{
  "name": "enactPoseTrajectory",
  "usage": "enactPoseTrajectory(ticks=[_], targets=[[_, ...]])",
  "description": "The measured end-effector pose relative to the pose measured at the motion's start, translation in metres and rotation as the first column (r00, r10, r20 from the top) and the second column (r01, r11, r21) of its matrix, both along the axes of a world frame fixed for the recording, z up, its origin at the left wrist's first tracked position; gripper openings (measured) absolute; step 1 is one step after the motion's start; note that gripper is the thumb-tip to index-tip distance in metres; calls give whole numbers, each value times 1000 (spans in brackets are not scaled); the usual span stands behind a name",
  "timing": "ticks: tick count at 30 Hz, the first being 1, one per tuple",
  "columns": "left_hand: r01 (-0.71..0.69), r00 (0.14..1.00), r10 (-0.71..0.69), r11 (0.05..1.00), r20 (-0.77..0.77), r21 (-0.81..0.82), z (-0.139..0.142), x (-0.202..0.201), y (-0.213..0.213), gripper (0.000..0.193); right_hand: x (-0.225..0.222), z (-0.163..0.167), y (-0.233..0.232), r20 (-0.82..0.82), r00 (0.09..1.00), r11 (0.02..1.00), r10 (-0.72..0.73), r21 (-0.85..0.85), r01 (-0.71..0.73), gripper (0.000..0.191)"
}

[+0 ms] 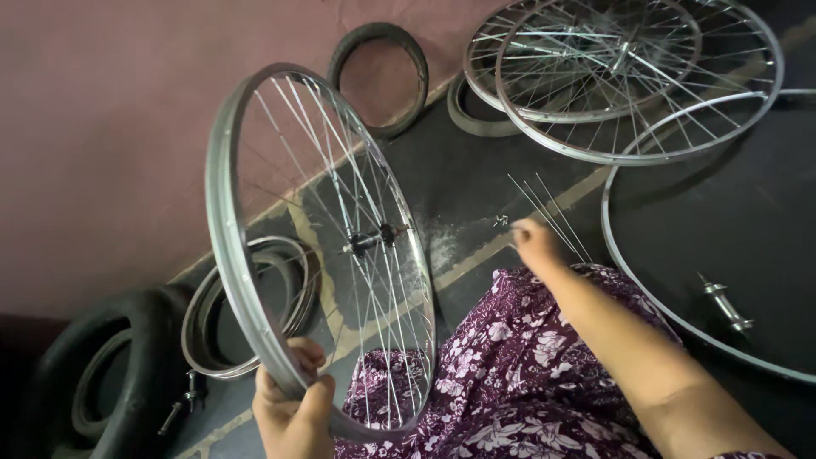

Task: The person inserts bicycle spokes one at a time into the hub and rim, threading them through the rim holes and adjusting their position. The person repeats this process for multiple spokes while holding the wheel upright.

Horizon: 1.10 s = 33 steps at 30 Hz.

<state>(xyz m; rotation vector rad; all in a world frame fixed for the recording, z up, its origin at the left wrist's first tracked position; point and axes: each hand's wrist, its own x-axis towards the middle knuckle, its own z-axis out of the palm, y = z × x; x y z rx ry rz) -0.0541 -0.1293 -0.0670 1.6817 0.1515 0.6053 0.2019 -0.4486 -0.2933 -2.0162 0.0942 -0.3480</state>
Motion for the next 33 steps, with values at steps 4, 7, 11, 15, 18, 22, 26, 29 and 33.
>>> enactPoseTrajectory(ticks=[4, 7, 11, 15, 18, 22, 26, 29, 33], targets=[[14, 1000, -14, 1000, 10, -21, -13, 0, 12, 40, 29, -34, -18, -163, 976, 982, -146, -146, 123, 16], [89, 994, -87, 996, 66, -30, -28, 1, 25, 43, 46, -47, -11, -199, 975, 980, -95, -191, 57, 17], [159, 983, -145, 979, 116, -125, -53, 7, 44, 48, 61, -56, 5, -5, 1000, 925, -10, -379, 8, 15], [192, 980, -151, 886, 129, -423, -61, -1, 68, 38, 72, -62, 13, 136, 983, 855, 124, -517, -37, 14], [281, 945, -242, 944, 219, -171, -63, 3, 78, 51, 78, -64, 17, 173, 973, 809, 153, -587, -23, 13], [373, 872, -280, 912, 401, -173, -67, 15, 67, 57, 82, -63, 17, 133, 977, 727, 166, -686, -31, 8], [449, 860, -350, 865, 371, -224, -54, 17, 60, 42, 79, -54, 20, 178, 970, 813, 165, -581, -32, 7], [231, 969, -205, 948, 136, -219, -38, 8, 50, 54, 77, -35, 25, -11, 998, 996, 68, 57, -67, 8], [180, 983, -172, 967, 59, -180, -15, 19, 31, 44, 39, -5, 18, 44, 995, 944, 89, 316, -98, 11]])
